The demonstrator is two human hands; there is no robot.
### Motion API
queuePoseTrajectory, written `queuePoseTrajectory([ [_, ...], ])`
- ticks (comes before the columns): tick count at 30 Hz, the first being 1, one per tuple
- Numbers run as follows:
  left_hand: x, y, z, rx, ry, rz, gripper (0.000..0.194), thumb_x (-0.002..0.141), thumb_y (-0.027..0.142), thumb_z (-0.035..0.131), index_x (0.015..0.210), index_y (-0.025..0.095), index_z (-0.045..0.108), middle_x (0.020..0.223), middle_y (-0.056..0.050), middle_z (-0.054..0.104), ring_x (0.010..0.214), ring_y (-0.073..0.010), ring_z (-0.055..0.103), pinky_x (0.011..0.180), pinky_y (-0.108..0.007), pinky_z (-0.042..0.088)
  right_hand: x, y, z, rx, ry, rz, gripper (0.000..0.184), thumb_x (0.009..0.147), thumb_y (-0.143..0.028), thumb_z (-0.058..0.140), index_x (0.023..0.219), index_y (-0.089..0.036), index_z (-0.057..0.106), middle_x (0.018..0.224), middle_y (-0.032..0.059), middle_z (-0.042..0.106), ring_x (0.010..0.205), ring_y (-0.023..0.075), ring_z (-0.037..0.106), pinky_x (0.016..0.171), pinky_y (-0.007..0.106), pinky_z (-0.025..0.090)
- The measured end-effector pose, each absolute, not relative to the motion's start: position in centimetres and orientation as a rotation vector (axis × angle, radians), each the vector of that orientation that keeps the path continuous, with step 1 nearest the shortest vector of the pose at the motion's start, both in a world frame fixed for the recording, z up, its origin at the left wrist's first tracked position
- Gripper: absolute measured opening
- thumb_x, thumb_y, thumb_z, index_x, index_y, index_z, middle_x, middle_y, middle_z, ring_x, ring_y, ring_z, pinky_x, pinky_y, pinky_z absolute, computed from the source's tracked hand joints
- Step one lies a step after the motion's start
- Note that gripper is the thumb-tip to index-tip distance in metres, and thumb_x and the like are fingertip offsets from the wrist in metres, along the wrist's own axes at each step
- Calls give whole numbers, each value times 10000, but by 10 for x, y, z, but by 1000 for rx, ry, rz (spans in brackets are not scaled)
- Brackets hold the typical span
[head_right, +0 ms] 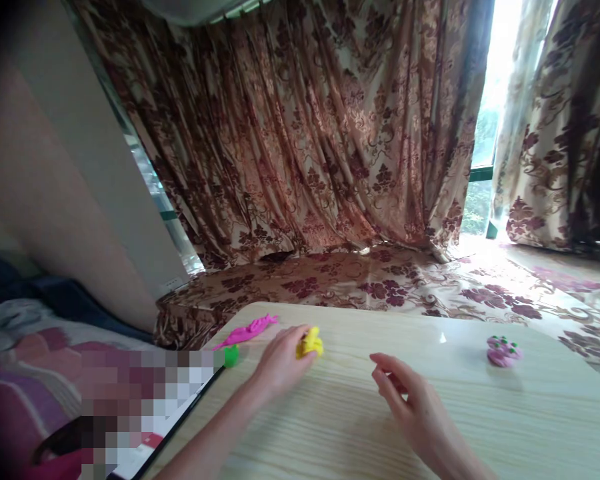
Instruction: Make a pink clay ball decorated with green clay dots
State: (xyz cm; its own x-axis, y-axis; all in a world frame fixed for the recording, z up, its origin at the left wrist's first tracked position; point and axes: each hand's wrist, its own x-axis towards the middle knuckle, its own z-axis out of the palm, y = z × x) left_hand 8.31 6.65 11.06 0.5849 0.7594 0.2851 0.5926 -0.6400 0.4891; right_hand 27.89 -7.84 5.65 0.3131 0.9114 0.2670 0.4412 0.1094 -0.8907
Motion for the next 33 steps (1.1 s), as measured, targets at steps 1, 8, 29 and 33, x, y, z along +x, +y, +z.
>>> queuePoseTrajectory([
  [1,94,56,112,2458,985,650,400,723,273,612,1118,246,561,1073,-50,629,1015,-202,566,873,-291,409,281,-81,59,-1480,-1266,576,449,878,-446,470,1261,-210,474,1052,83,631,845,197,625,730,319,523],
  [8,138,20,106,1389,505,359,389,668,318,681,972,137,522,968,-107,647,802,-173,630,727,-311,493,282,-88,77,-1427,-1254,748,461,865,-444,509,1264,-214,477,1129,79,601,960,206,601,822,317,512],
  [29,-31,127,97,2489,1591,749,171,757,242,534,875,182,643,1064,-123,616,1107,-317,442,983,-494,258,211,6,79,-1536,-1655,346,360,852,-318,501,1182,-184,556,1150,93,598,1029,216,574,877,369,450],
  [33,-10,115,111,2335,1327,846,297,808,252,489,1091,182,548,1114,-98,601,1036,-231,533,934,-377,383,201,17,82,-1555,-1741,296,376,821,-366,559,1125,-149,608,1142,147,602,1054,288,555,918,477,389],
])
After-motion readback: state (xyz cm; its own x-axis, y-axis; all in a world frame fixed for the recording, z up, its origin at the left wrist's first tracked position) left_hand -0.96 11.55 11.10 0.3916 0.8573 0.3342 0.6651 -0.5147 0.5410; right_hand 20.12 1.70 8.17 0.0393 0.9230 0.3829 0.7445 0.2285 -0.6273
